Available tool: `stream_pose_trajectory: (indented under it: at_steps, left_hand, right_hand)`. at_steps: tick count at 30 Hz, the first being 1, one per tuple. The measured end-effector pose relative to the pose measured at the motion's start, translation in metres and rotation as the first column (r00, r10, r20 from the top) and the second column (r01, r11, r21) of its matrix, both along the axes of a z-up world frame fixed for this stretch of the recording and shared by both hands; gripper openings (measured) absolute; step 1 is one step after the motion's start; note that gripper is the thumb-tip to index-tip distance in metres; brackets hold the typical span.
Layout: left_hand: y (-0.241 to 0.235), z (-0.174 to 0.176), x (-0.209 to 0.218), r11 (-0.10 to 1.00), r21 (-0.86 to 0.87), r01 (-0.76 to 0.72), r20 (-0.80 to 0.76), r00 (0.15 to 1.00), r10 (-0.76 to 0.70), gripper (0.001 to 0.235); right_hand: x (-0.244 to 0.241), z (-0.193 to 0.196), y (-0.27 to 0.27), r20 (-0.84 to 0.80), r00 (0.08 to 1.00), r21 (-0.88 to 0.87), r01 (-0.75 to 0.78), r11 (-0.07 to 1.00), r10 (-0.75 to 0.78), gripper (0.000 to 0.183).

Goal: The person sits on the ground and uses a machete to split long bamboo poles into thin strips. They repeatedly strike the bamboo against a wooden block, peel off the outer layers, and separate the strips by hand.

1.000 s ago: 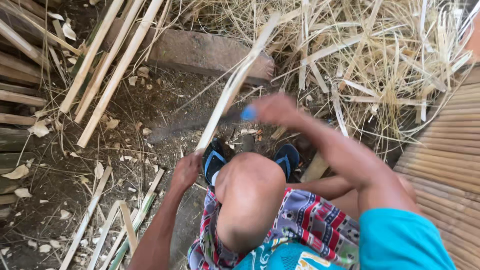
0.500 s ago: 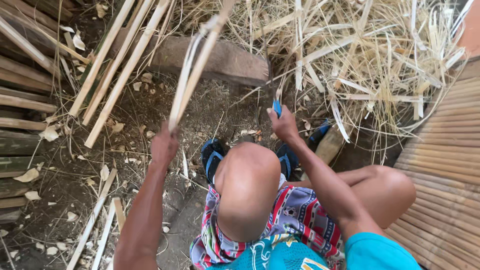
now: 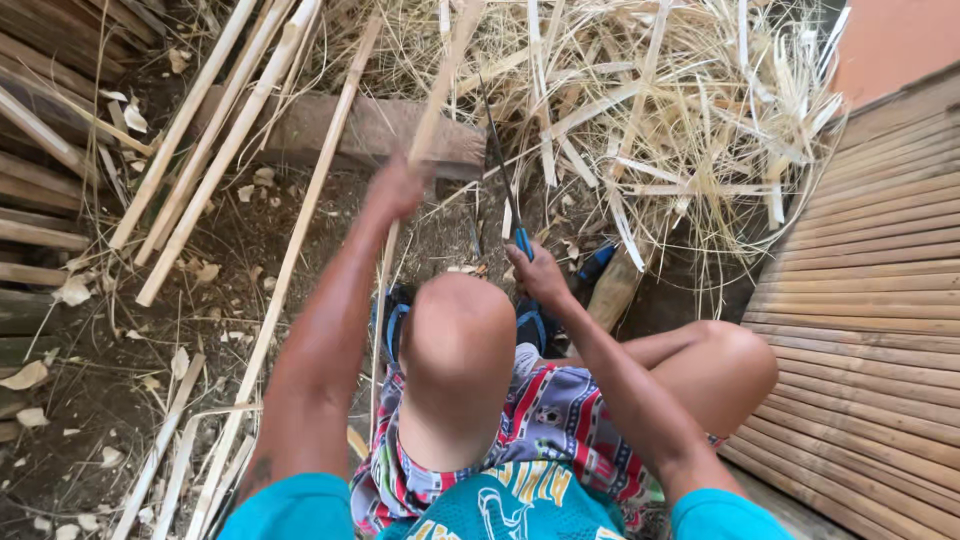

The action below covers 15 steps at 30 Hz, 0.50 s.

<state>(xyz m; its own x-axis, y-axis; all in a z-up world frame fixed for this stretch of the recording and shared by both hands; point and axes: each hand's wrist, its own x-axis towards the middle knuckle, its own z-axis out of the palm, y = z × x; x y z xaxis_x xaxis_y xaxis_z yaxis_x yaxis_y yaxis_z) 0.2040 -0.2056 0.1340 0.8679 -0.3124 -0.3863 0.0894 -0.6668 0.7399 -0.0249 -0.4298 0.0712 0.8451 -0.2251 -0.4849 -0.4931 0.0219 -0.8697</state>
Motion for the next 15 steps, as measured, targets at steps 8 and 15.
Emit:
stream_pose_trajectory:
  at_steps: [8,15]
  left_hand:
    - [0.076,-0.176,-0.129,0.989,0.108,0.098,0.043,0.994,-0.103,0.042]
    - [0.091,-0.195,-0.167,0.967,-0.182,0.179,0.005,0.983,-0.181,0.05]
  right_hand:
    - [-0.003,-0.01,0.001,-0.053,0.998,0.071,0.036,0.997,-0.032,0.031]
    - [0.015,-0.001,0.01,-0.015,0.993,0.264,0.117,0.957,-0.118,0.026]
